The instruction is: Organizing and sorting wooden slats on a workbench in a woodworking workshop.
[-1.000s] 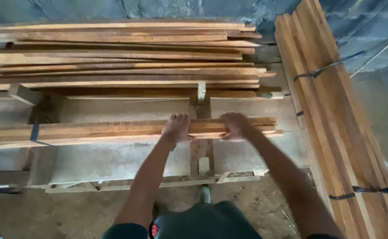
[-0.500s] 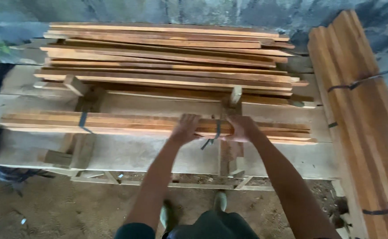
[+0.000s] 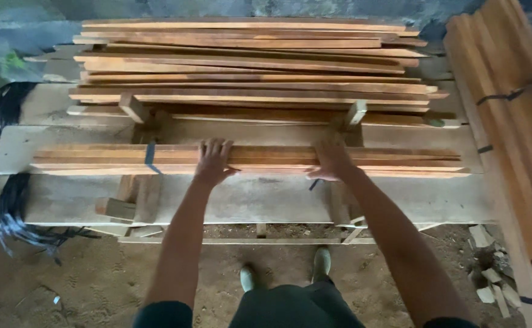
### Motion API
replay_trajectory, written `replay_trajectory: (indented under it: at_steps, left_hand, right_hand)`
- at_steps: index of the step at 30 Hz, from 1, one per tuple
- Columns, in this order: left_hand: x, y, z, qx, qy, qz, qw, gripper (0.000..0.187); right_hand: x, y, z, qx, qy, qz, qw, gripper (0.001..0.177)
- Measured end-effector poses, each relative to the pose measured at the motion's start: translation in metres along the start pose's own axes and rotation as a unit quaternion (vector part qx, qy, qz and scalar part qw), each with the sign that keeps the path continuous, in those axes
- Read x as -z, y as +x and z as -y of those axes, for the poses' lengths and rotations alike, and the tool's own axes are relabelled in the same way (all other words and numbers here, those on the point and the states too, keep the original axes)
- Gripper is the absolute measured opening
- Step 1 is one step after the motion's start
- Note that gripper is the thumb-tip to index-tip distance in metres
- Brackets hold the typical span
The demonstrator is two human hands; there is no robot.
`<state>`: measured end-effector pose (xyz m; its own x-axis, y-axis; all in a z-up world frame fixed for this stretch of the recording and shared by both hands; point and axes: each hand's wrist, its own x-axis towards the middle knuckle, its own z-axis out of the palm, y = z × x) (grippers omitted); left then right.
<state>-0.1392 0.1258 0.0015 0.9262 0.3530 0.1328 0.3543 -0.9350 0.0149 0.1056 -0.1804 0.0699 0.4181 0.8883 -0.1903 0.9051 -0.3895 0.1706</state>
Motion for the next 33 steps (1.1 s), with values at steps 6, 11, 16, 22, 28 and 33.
replay_trajectory:
  at_steps: [6,11,16,22,28,33]
  left_hand:
    - [-0.014,-0.004,-0.001,-0.022,0.084,-0.064,0.994,0.105]
    - [-0.015,-0.006,-0.004,-0.038,0.084,-0.085,0.992,0.106]
    - [0.002,-0.009,-0.006,-0.058,0.062,-0.103,0.991,0.100]
    - [0.008,-0.011,-0.007,-0.034,0.041,-0.085,0.995,0.094]
    - [0.006,-0.009,-0.005,-0.018,0.049,-0.052,0.997,0.098]
    - [0.026,-0.014,-0.010,-0.009,-0.003,-0.022,1.000,0.097]
  right_hand:
    - [-0.021,0.067,0.083,0.000,0.013,-0.063,0.998,0.086]
    - [-0.027,0.065,0.079,0.004,0.030,-0.057,0.998,0.083]
    - [-0.037,0.068,0.076,-0.003,0.044,-0.058,0.997,0.085]
    - [-0.020,0.062,0.082,-0.009,0.004,-0.045,0.999,0.087]
    - [-0.043,0.078,0.073,-0.015,0.024,-0.041,0.999,0.091]
    - [-0.019,0.068,0.080,-0.011,0.019,-0.062,0.998,0.091]
